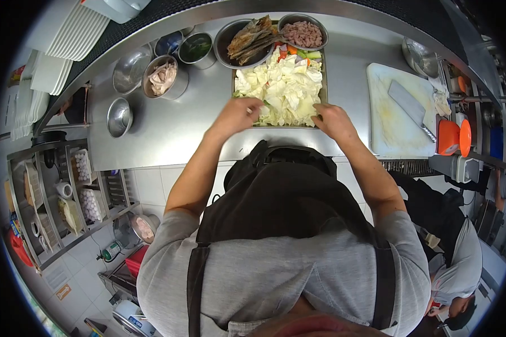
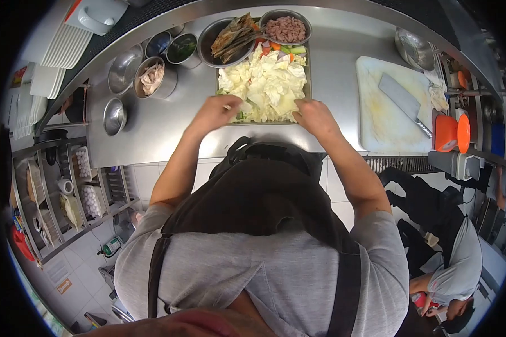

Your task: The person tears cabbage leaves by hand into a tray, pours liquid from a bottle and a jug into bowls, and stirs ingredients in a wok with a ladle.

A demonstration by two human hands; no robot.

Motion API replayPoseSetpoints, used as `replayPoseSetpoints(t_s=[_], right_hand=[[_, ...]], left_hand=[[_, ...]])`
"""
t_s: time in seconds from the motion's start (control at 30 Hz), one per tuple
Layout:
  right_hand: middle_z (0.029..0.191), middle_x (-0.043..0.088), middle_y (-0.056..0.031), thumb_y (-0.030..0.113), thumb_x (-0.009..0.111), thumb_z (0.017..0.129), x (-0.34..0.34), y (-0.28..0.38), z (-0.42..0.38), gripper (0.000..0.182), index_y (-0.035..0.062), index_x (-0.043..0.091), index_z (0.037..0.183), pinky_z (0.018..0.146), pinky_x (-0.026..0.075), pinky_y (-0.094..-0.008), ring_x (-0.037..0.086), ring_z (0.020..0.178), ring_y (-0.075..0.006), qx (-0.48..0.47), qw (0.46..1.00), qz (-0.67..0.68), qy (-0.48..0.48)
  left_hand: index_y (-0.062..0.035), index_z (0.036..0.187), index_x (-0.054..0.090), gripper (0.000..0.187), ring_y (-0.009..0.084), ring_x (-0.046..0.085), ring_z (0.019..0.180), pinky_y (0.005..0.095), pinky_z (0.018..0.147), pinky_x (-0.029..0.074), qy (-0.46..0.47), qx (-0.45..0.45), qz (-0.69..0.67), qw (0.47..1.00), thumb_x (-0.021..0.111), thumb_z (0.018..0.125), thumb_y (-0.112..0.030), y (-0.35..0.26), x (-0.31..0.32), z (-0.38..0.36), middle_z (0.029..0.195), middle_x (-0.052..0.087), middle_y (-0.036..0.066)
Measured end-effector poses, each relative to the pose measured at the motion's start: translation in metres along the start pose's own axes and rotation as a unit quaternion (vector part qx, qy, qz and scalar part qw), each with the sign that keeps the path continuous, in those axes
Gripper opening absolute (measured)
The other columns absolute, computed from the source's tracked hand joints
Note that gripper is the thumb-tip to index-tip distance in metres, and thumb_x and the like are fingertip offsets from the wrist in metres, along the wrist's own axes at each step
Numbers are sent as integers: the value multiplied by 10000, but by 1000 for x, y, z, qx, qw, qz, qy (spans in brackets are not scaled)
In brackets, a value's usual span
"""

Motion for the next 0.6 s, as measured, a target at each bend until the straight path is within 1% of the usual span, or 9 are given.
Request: replayPoseSetpoints(t_s=[0.07,0.1,0.13,0.2,0.23,0.3,0.37,0.47,0.6], right_hand=[[1025,632,-205,197,692,800,16,-1,1,573,-26,490,1288,817,522,-416,629,926,-358,-34,996,-81,25],[1025,632,-205,197,692,800,21,0,3,573,-26,490,1288,817,522,-416,629,926,-358,-32,996,-81,25],[1064,608,-228,200,710,782,25,4,7,669,-26,421,1341,830,520,-417,624,946,-371,-10,995,-91,31],[1102,584,-252,204,729,764,36,4,13,769,-26,352,1393,843,519,-419,618,966,-384,14,994,-101,37],[1179,546,-284,237,755,740,40,2,17,857,-15,301,1422,869,513,-421,601,1016,-409,31,996,-86,15],[1255,508,-315,269,782,715,46,-4,18,947,-4,251,1450,895,507,-423,583,1067,-433,49,996,-69,-5],[1283,499,-307,276,816,670,41,-5,14,1006,-8,255,1455,940,480,-424,546,1136,-429,98,993,55,-42],[1250,511,-278,207,828,630,42,-10,6,988,41,305,1451,930,480,-438,545,1113,-423,102,980,151,-79],[1270,520,-269,194,831,615,49,-11,11,995,19,313,1445,959,466,-421,524,1166,-407,100,971,192,-101]], left_hand=[[-15,1000,687,223,254,692,859,354,791,553,72,72,55,993,645,835,-159,-5,39,2,903,707,148],[18,1111,626,369,334,656,972,388,878,516,141,43,93,985,651,826,-215,-2,57,7,1124,645,218],[18,1111,626,369,334,656,972,388,878,516,142,44,93,984,651,826,-215,0,72,10,1124,645,218],[64,1276,482,591,455,512,1171,459,937,465,-40,49,218,974,663,806,-246,9,85,16,1325,457,335],[89,1361,316,769,529,353,1266,483,1003,408,26,15,221,975,687,794,-275,4,89,18,1413,278,380],[78,1343,335,757,520,322,1291,486,1034,377,49,-14,207,977,691,782,-284,-2,89,26,1419,295,352],[67,1325,354,745,510,291,1317,490,1064,346,74,-46,194,977,696,771,-293,2,94,26,1426,313,323],[72,1337,342,839,497,289,1317,488,1093,311,36,-22,183,982,738,733,-355,4,93,28,1413,334,310],[79,1368,309,931,489,286,1319,500,1101,293,-21,13,142,990,761,711,-401,18,101,30,1414,319,344]])
Point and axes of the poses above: each hand's wrist, its own z-axis towards the middle knuckle, its own x-axis out of the palm, y = z × x, the point moved 6 cm from there along z, towards the middle knuckle
